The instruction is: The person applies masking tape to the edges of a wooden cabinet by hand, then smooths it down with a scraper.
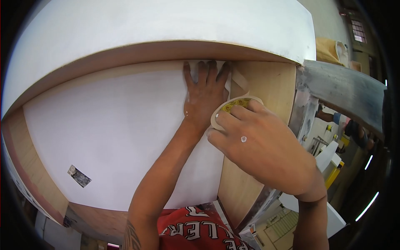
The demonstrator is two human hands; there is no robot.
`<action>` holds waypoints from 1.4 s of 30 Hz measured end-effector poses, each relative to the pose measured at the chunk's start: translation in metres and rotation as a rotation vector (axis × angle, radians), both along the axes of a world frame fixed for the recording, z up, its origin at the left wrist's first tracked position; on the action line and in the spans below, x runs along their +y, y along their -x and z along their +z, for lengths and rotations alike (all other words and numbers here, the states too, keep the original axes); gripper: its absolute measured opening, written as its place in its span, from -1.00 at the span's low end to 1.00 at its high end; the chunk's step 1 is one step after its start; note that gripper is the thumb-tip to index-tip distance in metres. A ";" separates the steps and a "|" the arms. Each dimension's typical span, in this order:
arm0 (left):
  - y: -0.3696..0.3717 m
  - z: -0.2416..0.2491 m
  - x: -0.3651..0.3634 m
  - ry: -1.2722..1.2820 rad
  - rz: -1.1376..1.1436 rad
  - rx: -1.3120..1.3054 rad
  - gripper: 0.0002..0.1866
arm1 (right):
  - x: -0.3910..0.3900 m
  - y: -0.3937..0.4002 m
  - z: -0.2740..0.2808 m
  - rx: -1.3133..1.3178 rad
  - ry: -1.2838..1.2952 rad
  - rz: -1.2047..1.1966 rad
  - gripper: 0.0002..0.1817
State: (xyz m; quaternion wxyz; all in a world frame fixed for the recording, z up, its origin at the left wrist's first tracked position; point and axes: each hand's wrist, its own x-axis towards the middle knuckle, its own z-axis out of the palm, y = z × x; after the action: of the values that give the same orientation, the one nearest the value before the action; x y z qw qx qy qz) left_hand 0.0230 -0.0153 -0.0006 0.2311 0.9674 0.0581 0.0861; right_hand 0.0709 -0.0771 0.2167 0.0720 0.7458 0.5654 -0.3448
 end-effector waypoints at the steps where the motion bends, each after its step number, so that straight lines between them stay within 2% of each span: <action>1: 0.000 0.000 -0.001 -0.002 0.012 -0.007 -0.30 | 0.000 -0.001 -0.003 0.000 0.002 -0.004 -0.85; 6: -0.001 0.004 0.000 -0.007 0.036 -0.110 -0.39 | -0.002 -0.004 -0.007 0.031 -0.004 -0.012 -0.88; 9: -0.003 0.002 -0.002 0.006 0.032 -0.077 -0.39 | -0.001 -0.005 -0.008 0.091 -0.086 -0.006 -0.89; 11: -0.006 -0.007 -0.006 -0.123 0.055 -0.075 -0.42 | 0.002 -0.006 -0.008 0.167 -0.081 0.010 -0.89; 14: -0.004 -0.001 -0.003 -0.140 0.026 0.002 -0.45 | 0.003 -0.007 -0.012 0.162 -0.152 -0.008 -0.88; 17: -0.002 -0.001 -0.001 -0.055 0.044 -0.057 -0.47 | -0.001 -0.012 -0.020 0.206 -0.135 -0.040 -0.88; 25: -0.001 0.001 0.000 -0.067 -0.003 0.032 -0.41 | -0.005 -0.014 -0.019 0.317 -0.058 -0.036 -0.81; 31: -0.005 -0.006 -0.006 -0.102 0.018 0.051 -0.34 | -0.009 -0.015 -0.020 0.238 -0.151 -0.075 -0.82; 37: -0.001 -0.004 -0.001 -0.116 0.014 0.036 -0.34 | -0.007 -0.016 -0.011 0.209 -0.225 -0.161 -0.71; 39: 0.002 0.002 0.003 0.003 -0.016 -0.034 -0.38 | 0.000 -0.013 -0.006 -0.075 -0.434 -0.307 -0.69; 40: 0.002 0.000 0.002 -0.003 -0.006 -0.033 -0.38 | 0.003 -0.010 0.002 -0.071 -0.440 -0.298 -0.69; 42: -0.002 -0.007 -0.001 0.044 0.068 -0.138 -0.41 | 0.009 -0.003 0.022 -0.293 -0.447 -0.458 -0.72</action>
State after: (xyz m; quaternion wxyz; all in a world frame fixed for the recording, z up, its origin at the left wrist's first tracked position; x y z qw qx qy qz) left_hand 0.0252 -0.0166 -0.0080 0.2525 0.9514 0.0765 0.1589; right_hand 0.0739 -0.0681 0.2384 -0.0919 0.8922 0.4285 -0.1089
